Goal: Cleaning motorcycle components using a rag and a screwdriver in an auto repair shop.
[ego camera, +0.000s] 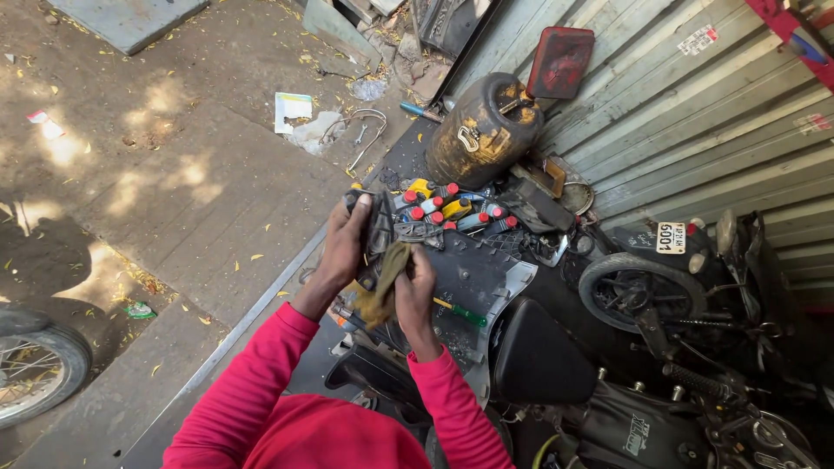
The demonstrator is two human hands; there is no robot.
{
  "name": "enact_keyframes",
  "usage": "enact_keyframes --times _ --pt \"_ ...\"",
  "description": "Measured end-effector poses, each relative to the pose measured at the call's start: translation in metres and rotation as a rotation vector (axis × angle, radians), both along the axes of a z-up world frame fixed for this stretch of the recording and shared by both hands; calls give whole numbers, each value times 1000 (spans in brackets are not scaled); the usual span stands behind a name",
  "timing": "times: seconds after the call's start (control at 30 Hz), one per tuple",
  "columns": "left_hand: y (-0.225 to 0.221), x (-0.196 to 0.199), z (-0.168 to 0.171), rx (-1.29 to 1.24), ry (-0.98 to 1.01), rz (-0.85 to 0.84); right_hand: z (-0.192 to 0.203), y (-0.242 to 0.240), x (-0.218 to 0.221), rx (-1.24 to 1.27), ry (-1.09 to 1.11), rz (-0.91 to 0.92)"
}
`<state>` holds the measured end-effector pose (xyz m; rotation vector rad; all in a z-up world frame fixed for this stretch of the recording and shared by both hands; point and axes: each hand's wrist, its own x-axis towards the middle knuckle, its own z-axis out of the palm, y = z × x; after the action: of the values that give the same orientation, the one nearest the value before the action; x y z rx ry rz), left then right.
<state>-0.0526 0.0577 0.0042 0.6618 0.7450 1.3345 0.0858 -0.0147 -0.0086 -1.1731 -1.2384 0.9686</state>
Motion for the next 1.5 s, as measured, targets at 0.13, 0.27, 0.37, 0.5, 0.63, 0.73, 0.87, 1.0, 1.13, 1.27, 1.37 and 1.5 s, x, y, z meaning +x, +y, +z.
enact_keyframes --times 0.13,0.27,0.37,0.5,0.63,0.73,0.87,1.0,1.13,1.27,1.37,1.5 --pt "2 -1 7 -3 -52 -3 21 2 4 -7 45 -72" --pt "-1 9 8 74 114 15 30 16 10 -2 -30 -67" --pt "-2 17 2 147 232 73 41 25 15 -61 -66 31" --pt "-5 23 1 169 284 73 58 24 14 -109 -161 95" --pt "-6 20 14 180 310 66 53 22 9 -16 -415 -21" --pt "-8 23 16 230 338 69 42 22 9 0 -538 -135" --pt "-9 29 16 267 302 94 18 25 19 48 -481 -168" --pt "-8 30 17 256 334 103 20 31 35 -111 -41 62" --pt "-16 24 37 266 368 108 48 31 34 -295 105 205" --pt "-17 26 34 259 427 73 40 28 35 -273 -25 155" --pt "-18 30 28 243 425 51 27 22 37 -149 -211 41" --pt "-24 26 44 307 378 77 32 14 29 23 -521 -140"
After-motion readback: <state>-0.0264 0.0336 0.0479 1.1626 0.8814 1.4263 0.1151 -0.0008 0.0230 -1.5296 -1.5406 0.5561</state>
